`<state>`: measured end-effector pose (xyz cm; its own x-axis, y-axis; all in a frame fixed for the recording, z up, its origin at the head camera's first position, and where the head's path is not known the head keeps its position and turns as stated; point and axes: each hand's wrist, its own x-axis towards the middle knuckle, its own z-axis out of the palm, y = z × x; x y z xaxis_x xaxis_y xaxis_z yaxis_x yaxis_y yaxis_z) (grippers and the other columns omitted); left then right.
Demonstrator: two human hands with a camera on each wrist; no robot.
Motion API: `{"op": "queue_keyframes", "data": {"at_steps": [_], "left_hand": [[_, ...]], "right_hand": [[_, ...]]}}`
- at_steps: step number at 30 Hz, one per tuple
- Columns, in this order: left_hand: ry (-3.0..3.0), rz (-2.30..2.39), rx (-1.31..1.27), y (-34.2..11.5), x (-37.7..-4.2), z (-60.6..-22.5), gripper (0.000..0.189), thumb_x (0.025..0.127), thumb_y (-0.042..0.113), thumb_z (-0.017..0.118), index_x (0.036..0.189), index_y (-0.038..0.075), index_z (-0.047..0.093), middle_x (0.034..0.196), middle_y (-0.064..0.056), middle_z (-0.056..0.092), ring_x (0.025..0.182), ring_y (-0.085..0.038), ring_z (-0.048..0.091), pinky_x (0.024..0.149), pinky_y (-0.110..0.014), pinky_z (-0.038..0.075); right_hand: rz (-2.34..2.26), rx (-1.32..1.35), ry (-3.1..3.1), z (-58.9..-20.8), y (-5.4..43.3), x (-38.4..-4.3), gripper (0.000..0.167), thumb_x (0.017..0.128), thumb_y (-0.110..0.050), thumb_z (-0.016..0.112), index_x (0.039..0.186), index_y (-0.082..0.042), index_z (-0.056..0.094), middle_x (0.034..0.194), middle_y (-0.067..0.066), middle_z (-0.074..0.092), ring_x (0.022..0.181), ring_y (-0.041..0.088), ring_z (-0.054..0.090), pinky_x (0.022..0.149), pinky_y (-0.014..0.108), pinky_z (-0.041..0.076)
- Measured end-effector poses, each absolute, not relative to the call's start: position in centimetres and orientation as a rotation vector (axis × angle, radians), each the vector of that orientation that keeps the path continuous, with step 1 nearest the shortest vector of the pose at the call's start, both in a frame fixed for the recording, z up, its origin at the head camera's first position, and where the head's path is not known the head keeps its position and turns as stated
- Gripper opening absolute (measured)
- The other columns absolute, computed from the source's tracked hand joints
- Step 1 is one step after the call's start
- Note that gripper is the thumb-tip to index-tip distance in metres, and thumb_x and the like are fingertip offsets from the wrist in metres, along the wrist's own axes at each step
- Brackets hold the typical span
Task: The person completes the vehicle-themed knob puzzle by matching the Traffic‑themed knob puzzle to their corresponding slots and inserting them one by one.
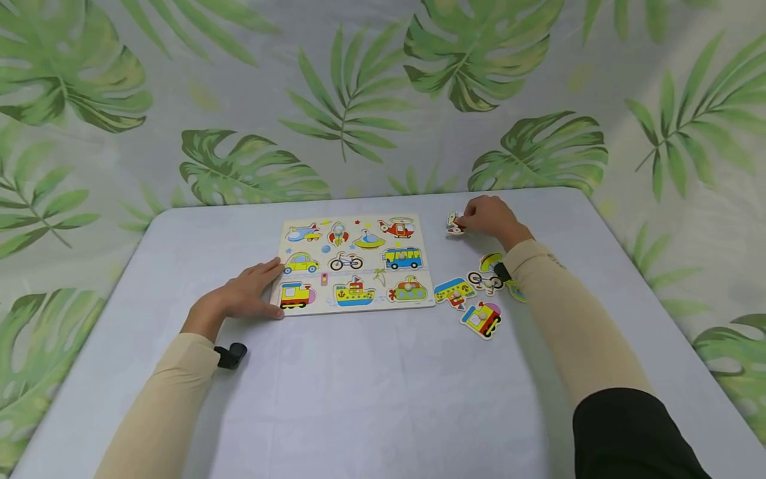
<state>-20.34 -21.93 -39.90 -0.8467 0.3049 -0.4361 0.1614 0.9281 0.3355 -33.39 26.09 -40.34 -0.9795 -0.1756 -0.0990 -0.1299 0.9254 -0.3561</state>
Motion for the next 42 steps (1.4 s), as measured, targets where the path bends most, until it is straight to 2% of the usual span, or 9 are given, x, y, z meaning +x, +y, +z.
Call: {"op": "queue_keyframes", "data": {"at_steps": [5,12,18,22,28,35,42], "left_hand": [[2.595,0.379,0.324,-21.9,-20.4,-39.8,0.102,0.083,0.04,0.077,0.159,0.009,0.018,0.168,-0.015,0.008,0.151,-0.049,0.009,0.115,-0.074,0.019],[2.593,0.379,0.323,-22.0,-20.4,-39.9,0.103,0.082,0.042,0.077,0.159,0.009,0.018,0.168,-0.015,0.008,0.151,-0.049,0.009,0.114,-0.075,0.019],[2.594,0.372,0.324,-22.1,-20.5,-40.0,0.102,0.082,0.042,0.077,0.159,0.009,0.018,0.169,-0.015,0.008,0.151,-0.049,0.009,0.114,-0.075,0.019],[2.587,0.372,0.308,-22.1,-20.6,-40.1,0.103,0.082,0.043,0.076,0.16,0.01,0.017,0.169,-0.014,0.007,0.152,-0.048,0.008,0.115,-0.075,0.019],[2.588,0.378,0.301,-22.1,-20.6,-40.1,0.103,0.082,0.043,0.076,0.16,0.01,0.017,0.169,-0.013,0.006,0.152,-0.047,0.007,0.116,-0.074,0.018],[2.604,0.378,0.309,-22.1,-20.7,-40.3,0.102,0.083,0.041,0.076,0.16,0.01,0.017,0.169,-0.014,0.007,0.152,-0.048,0.008,0.115,-0.074,0.018],[2.592,0.374,0.314,-22.1,-20.6,-40.3,0.102,0.083,0.043,0.076,0.16,0.01,0.016,0.169,-0.014,0.006,0.152,-0.049,0.007,0.115,-0.075,0.018]], "right_hand": [[-0.394,-0.189,2.895,-40.6,24.5,-33.0,0.032,0.092,-0.038,0.062,0.084,-0.007,0.064,0.077,0.005,0.058,0.071,0.02,0.05,0.058,0.029,0.038],[-0.331,-0.209,2.862,-40.9,24.1,-32.7,0.032,0.095,-0.039,0.058,0.09,-0.008,0.062,0.084,0.007,0.059,0.075,0.022,0.052,0.062,0.031,0.041],[-0.509,-0.428,2.843,-41.0,24.5,-32.8,0.02,0.093,-0.016,0.062,0.107,-0.004,0.069,0.109,0.017,0.064,0.095,0.029,0.056,0.084,0.043,0.049],[-0.505,-0.479,2.825,-41.1,24.6,-33.1,0.021,0.092,-0.009,0.06,0.109,-0.004,0.072,0.112,0.018,0.064,0.1,0.03,0.057,0.089,0.045,0.049],[-0.478,-0.482,2.827,-41.1,24.7,-33.1,0.021,0.094,-0.013,0.061,0.109,-0.004,0.073,0.109,0.016,0.07,0.092,0.028,0.059,0.084,0.042,0.051],[-0.519,-0.472,2.81,-40.5,24.5,-32.7,0.016,0.093,-0.011,0.062,0.102,-0.006,0.074,0.094,0.012,0.071,0.077,0.022,0.058,0.07,0.032,0.049],[-0.514,-0.456,2.785,-40.8,24.6,-32.9,0.018,0.094,-0.011,0.062,0.107,-0.004,0.073,0.101,0.014,0.07,0.085,0.024,0.058,0.075,0.035,0.05]]}}
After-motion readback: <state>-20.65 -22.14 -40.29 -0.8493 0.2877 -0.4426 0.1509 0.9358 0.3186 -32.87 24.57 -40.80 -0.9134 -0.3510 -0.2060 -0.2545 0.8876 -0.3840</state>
